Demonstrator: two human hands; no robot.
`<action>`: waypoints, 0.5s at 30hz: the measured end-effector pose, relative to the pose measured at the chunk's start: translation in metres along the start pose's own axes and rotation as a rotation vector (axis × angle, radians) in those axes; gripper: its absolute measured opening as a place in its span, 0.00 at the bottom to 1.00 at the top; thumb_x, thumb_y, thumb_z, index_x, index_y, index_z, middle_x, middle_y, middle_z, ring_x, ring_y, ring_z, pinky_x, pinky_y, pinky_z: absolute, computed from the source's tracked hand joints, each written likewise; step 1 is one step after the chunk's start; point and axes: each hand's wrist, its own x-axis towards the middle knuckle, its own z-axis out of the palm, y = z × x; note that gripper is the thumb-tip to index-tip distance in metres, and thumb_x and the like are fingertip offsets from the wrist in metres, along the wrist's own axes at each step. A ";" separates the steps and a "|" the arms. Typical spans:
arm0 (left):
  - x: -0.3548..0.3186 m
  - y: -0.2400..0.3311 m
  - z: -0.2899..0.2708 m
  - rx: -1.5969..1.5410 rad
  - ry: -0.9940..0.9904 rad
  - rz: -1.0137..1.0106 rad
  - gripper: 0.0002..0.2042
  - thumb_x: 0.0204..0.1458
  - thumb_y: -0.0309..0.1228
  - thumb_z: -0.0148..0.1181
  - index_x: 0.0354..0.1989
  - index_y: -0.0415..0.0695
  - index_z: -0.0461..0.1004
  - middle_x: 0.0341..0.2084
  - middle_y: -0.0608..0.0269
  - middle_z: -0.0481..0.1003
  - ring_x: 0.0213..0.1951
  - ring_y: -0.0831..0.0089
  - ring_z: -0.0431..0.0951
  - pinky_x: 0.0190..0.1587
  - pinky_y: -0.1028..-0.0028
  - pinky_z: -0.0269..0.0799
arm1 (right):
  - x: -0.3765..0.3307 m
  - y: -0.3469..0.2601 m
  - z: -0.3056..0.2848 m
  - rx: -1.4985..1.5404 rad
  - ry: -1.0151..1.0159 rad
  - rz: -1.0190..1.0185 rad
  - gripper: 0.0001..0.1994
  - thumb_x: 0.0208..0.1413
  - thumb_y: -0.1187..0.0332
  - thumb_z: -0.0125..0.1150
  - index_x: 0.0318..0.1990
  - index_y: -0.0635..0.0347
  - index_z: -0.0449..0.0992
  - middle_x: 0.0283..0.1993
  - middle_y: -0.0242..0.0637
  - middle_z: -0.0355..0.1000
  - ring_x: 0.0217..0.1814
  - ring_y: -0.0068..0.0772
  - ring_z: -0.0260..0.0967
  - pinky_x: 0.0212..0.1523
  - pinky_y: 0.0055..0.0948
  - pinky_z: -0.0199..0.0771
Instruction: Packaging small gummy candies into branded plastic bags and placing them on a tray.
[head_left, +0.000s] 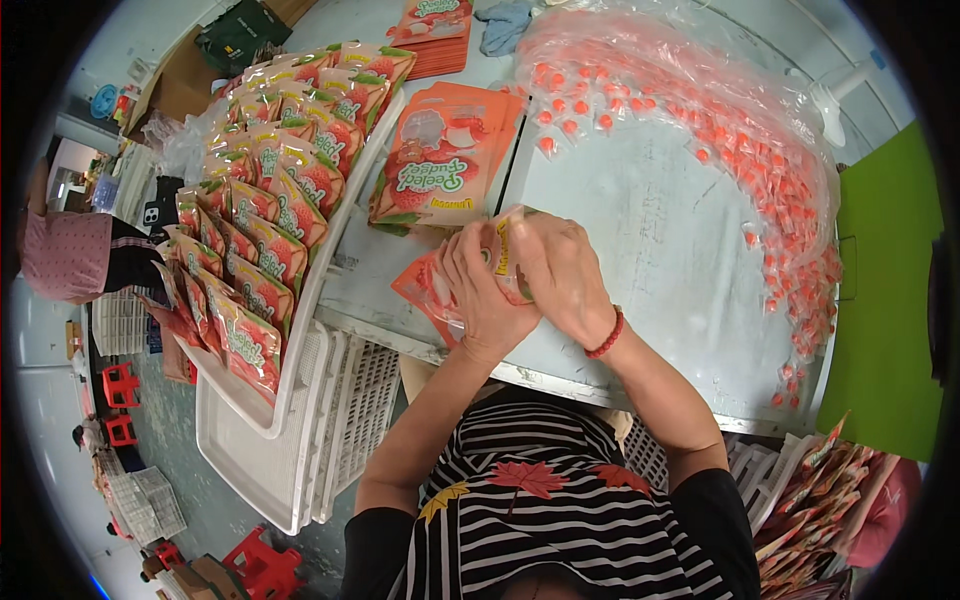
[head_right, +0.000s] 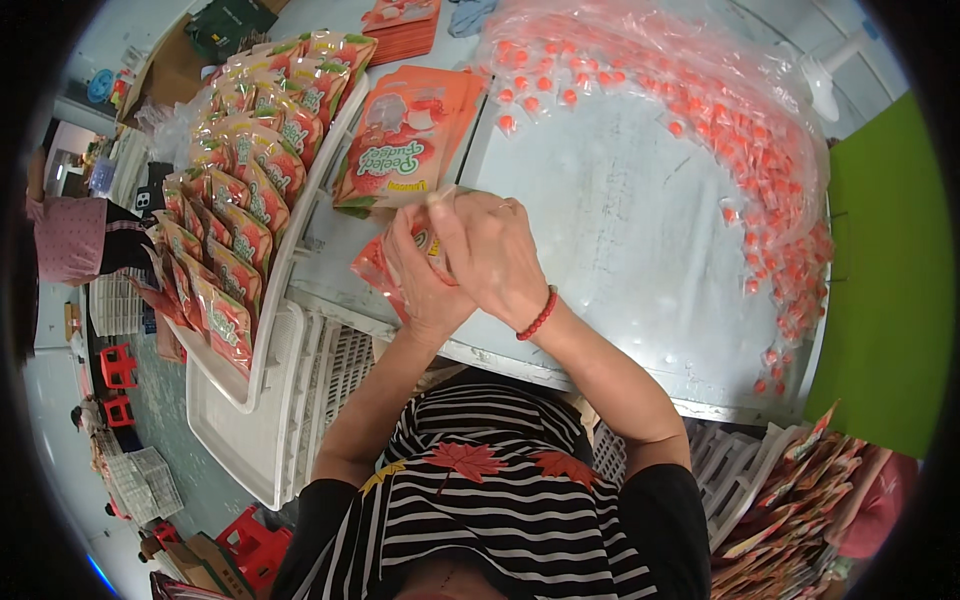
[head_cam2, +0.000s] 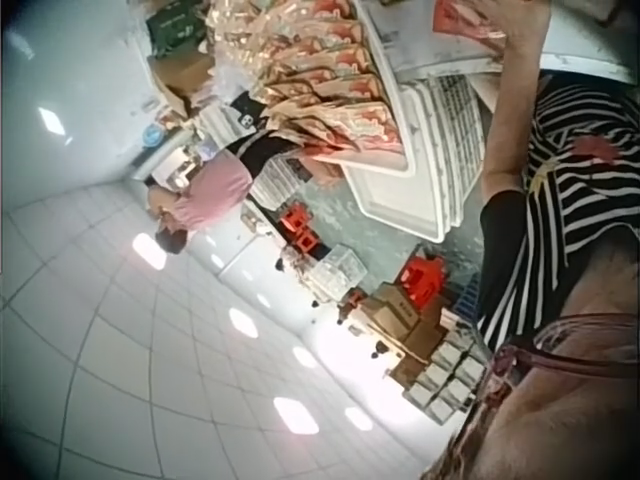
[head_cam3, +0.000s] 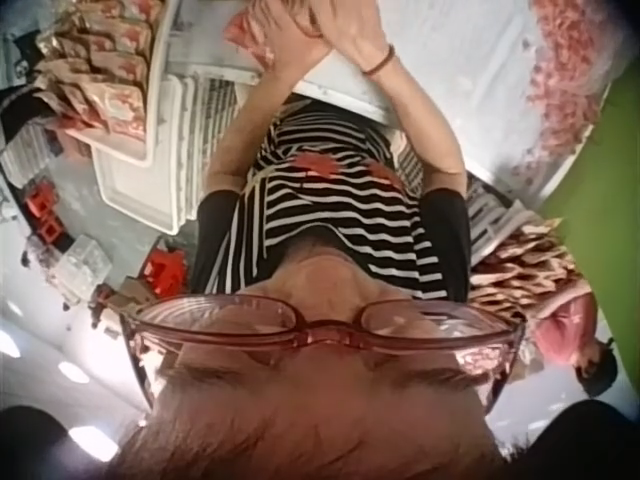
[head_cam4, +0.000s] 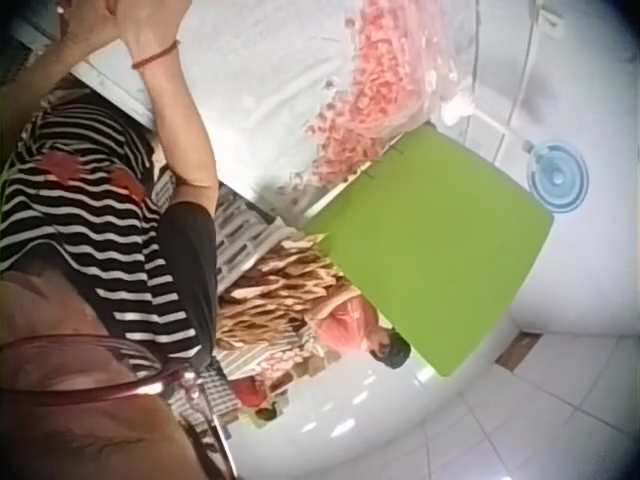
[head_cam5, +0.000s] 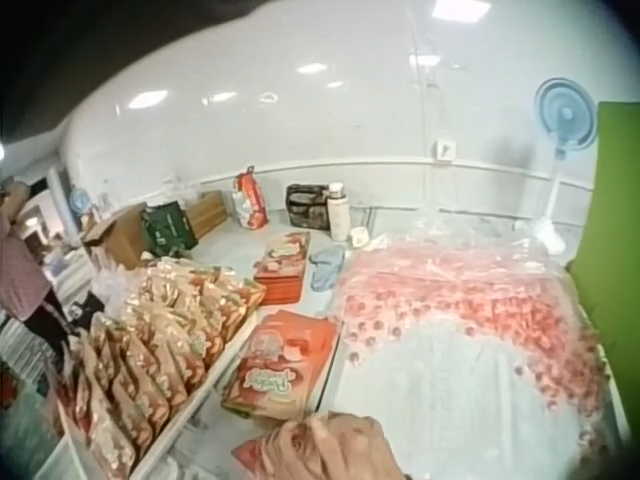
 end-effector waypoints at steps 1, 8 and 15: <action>-0.001 -0.003 0.003 -0.003 0.043 0.034 0.47 0.29 0.43 0.73 0.58 0.36 0.53 0.52 0.49 0.60 0.53 0.51 0.59 0.57 0.52 0.51 | 0.001 -0.008 -0.003 -0.127 -0.097 -0.154 0.15 0.55 0.60 0.55 0.28 0.65 0.74 0.29 0.42 0.70 0.32 0.45 0.66 0.39 0.38 0.63; 0.018 0.013 -0.003 -0.370 0.154 -0.103 0.48 0.33 0.45 0.71 0.59 0.35 0.49 0.52 0.46 0.59 0.54 0.51 0.59 0.56 0.55 0.50 | -0.008 -0.046 -0.021 -0.425 0.007 -0.490 0.11 0.50 0.65 0.62 0.27 0.65 0.74 0.35 0.37 0.70 0.39 0.39 0.65 0.46 0.33 0.60; 0.045 -0.009 -0.062 -0.890 -0.061 -0.182 0.43 0.43 0.35 0.67 0.63 0.36 0.45 0.54 0.49 0.60 0.53 0.64 0.65 0.54 0.65 0.63 | 0.005 -0.056 -0.061 -0.381 -0.142 -0.764 0.08 0.41 0.68 0.67 0.27 0.61 0.75 0.34 0.33 0.70 0.34 0.35 0.66 0.41 0.34 0.65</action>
